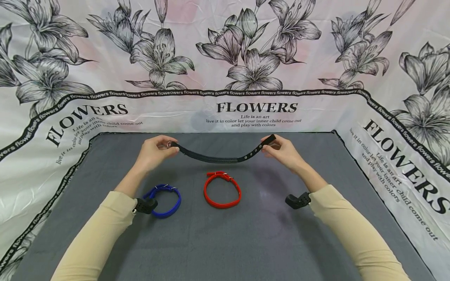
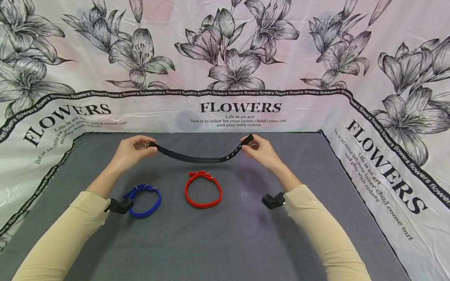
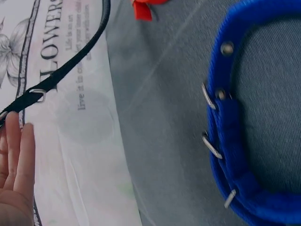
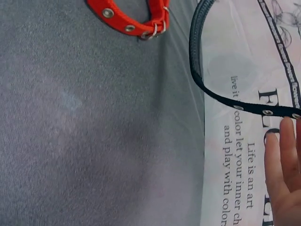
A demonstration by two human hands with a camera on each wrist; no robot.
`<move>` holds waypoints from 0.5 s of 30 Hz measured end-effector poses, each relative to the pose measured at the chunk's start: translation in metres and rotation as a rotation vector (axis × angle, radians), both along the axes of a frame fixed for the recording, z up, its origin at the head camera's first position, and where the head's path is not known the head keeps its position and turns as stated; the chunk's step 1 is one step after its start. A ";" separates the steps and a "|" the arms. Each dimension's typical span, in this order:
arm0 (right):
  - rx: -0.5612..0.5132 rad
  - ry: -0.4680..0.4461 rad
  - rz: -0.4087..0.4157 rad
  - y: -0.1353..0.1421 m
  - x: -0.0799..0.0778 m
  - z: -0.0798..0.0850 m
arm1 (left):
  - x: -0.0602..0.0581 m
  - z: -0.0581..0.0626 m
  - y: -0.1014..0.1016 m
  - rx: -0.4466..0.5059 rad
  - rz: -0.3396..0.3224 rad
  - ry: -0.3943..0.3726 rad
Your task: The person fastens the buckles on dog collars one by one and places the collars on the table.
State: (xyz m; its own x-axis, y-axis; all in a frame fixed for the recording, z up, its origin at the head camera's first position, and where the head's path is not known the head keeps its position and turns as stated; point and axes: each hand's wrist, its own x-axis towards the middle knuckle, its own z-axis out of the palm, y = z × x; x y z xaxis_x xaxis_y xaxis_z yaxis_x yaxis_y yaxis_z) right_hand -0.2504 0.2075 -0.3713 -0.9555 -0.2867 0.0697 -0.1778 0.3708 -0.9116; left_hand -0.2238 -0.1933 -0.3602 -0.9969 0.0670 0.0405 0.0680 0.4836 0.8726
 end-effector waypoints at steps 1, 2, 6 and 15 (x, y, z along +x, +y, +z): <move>0.014 0.023 -0.006 -0.002 0.000 0.001 | 0.000 0.001 0.002 -0.013 0.006 0.013; 0.031 0.049 -0.015 -0.003 0.000 0.001 | 0.001 0.002 0.004 -0.025 0.011 0.027; 0.094 0.130 -0.044 -0.010 0.002 0.003 | 0.002 0.005 0.013 -0.043 0.031 0.075; 0.101 0.185 -0.014 -0.030 0.005 0.006 | 0.002 0.011 0.034 -0.026 0.025 0.144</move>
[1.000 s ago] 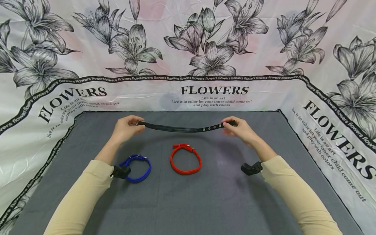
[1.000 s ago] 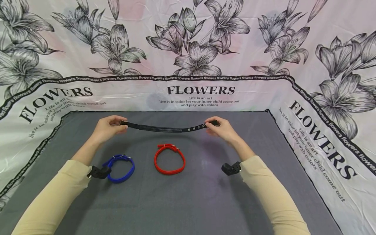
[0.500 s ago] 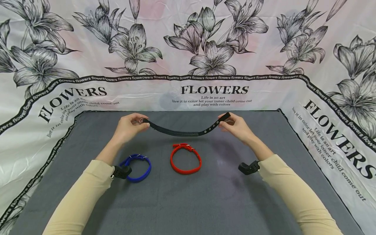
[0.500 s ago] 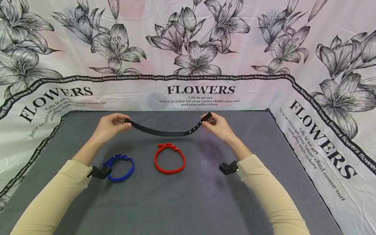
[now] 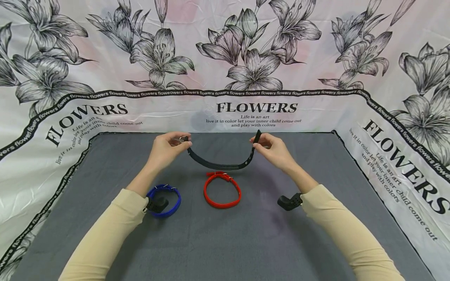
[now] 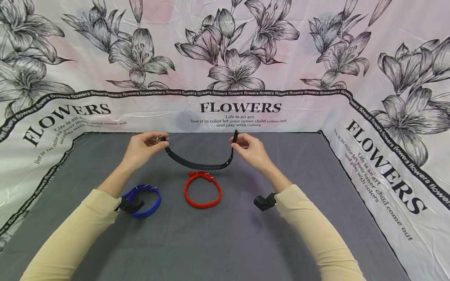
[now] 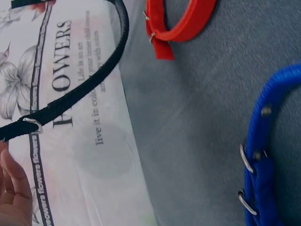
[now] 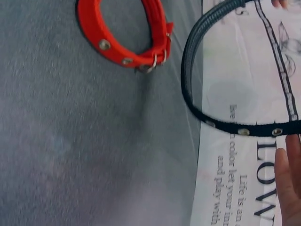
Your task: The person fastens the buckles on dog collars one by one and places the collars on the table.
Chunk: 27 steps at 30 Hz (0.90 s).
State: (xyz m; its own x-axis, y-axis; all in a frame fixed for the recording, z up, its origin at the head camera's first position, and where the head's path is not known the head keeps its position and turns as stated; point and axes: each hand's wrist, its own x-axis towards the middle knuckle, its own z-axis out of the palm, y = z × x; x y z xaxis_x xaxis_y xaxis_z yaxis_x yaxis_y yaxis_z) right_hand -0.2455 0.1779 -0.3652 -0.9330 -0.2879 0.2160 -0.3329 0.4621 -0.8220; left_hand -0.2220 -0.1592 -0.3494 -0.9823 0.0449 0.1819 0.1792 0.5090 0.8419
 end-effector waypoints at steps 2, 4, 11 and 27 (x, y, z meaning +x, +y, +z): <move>0.002 0.018 0.023 -0.005 0.001 0.000 | 0.000 0.001 0.004 -0.010 -0.013 0.006; 0.013 0.032 0.035 -0.010 0.003 0.001 | 0.000 0.001 0.008 0.000 -0.024 0.010; 0.012 0.041 0.030 -0.027 0.006 0.000 | -0.001 -0.001 0.021 0.069 -0.017 0.038; 0.035 0.086 0.077 -0.049 0.028 0.022 | -0.001 -0.006 0.030 0.045 -0.067 -0.012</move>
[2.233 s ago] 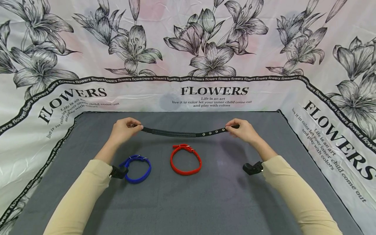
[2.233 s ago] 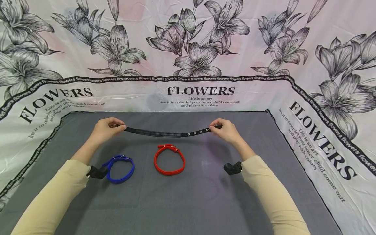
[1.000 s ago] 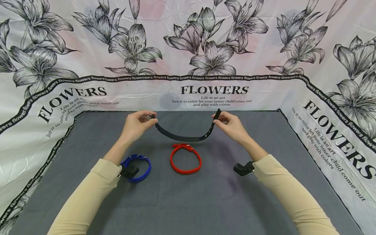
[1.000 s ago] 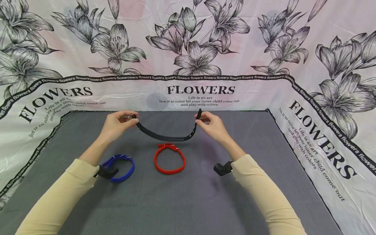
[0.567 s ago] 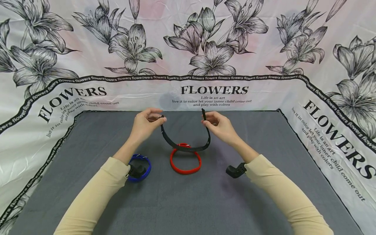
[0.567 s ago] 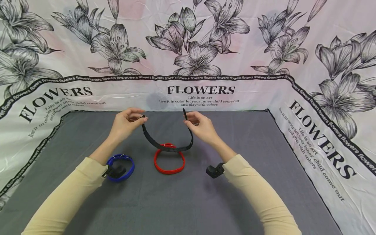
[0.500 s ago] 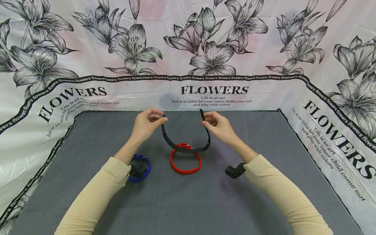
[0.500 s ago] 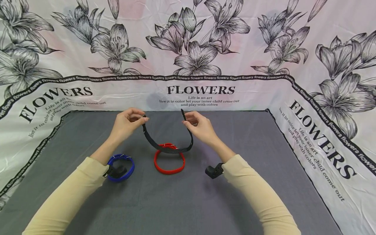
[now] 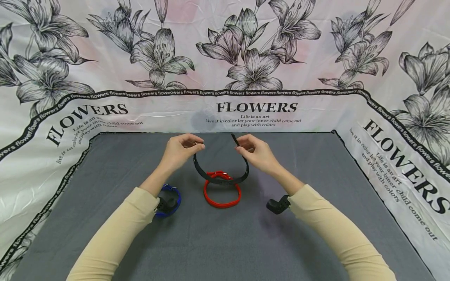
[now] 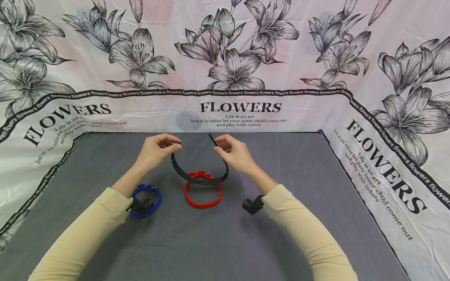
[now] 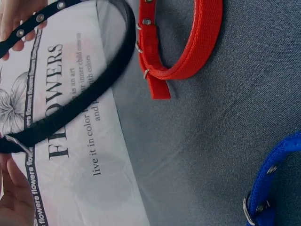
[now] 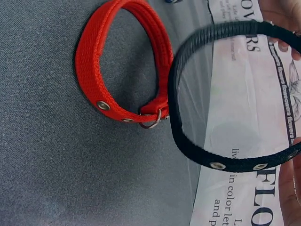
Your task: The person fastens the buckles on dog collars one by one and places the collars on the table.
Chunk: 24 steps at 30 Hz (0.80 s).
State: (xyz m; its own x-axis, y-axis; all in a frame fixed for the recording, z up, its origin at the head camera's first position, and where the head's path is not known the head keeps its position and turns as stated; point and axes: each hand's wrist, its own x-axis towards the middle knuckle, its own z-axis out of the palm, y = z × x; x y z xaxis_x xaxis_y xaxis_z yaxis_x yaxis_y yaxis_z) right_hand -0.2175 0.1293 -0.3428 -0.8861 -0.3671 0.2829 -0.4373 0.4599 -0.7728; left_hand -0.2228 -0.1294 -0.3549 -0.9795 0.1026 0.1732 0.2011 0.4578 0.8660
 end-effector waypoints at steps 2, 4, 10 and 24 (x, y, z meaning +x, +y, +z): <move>0.001 0.014 0.005 0.001 -0.007 -0.010 | 0.000 0.000 0.001 0.000 -0.014 -0.003; 0.008 0.026 0.009 0.002 -0.015 -0.020 | 0.000 -0.001 0.003 0.024 -0.022 -0.007; 0.044 0.055 0.020 -0.004 -0.017 -0.023 | 0.000 0.000 0.010 0.089 -0.003 -0.023; 0.087 0.072 0.068 -0.010 -0.016 -0.021 | 0.001 -0.003 0.021 0.117 -0.064 0.000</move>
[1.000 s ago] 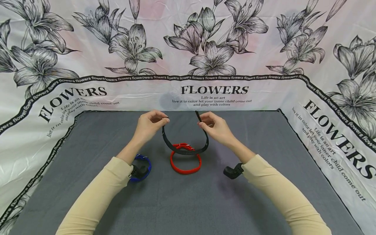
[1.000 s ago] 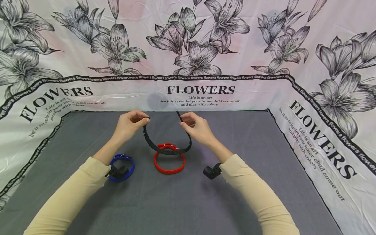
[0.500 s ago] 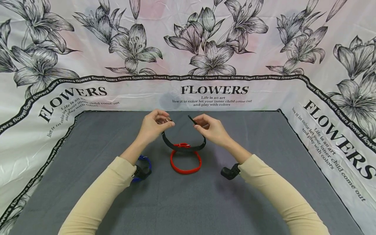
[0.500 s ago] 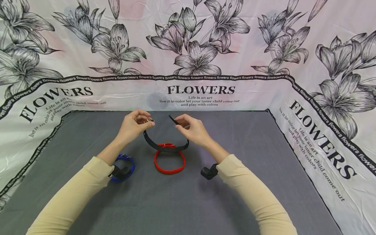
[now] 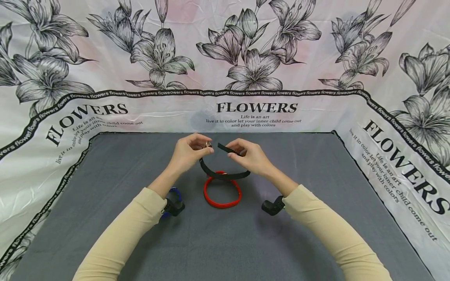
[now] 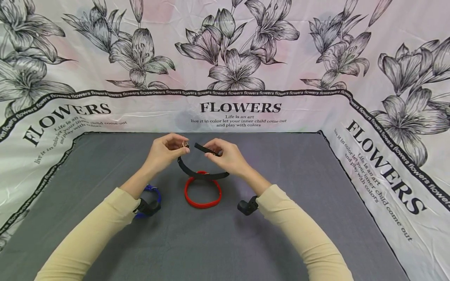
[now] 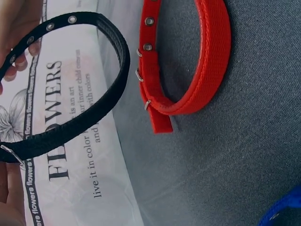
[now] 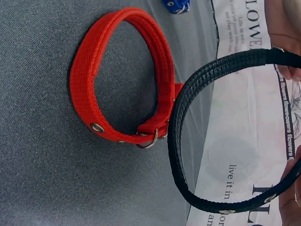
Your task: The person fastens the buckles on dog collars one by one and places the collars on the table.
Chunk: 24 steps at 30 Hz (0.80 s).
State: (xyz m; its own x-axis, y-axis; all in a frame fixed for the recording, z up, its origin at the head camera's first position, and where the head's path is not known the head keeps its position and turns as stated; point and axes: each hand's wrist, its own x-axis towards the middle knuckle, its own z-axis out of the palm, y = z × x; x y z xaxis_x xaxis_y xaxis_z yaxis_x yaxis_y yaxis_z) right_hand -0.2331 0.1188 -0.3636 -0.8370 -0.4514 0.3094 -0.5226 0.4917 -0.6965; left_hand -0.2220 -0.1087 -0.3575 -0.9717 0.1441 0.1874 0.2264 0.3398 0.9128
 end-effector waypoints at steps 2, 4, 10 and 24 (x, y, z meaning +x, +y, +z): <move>0.005 0.005 0.008 -0.001 0.000 0.000 | 0.001 0.000 0.002 -0.009 -0.015 0.009; 0.015 0.015 0.015 -0.002 0.001 -0.001 | 0.002 0.000 0.003 -0.014 -0.032 0.022; 0.023 0.028 0.039 -0.006 0.003 -0.001 | 0.002 -0.002 0.009 -0.019 -0.050 0.012; 0.011 0.055 -0.014 -0.008 0.006 0.000 | 0.005 -0.004 0.011 -0.016 -0.082 0.028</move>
State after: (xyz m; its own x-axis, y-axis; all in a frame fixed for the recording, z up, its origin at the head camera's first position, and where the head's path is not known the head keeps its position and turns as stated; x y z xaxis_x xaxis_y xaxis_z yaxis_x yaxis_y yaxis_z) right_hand -0.2274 0.1105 -0.3635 -0.8251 -0.4432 0.3505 -0.5531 0.5064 -0.6616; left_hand -0.2169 -0.0975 -0.3619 -0.9508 0.2265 0.2115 0.2798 0.3337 0.9002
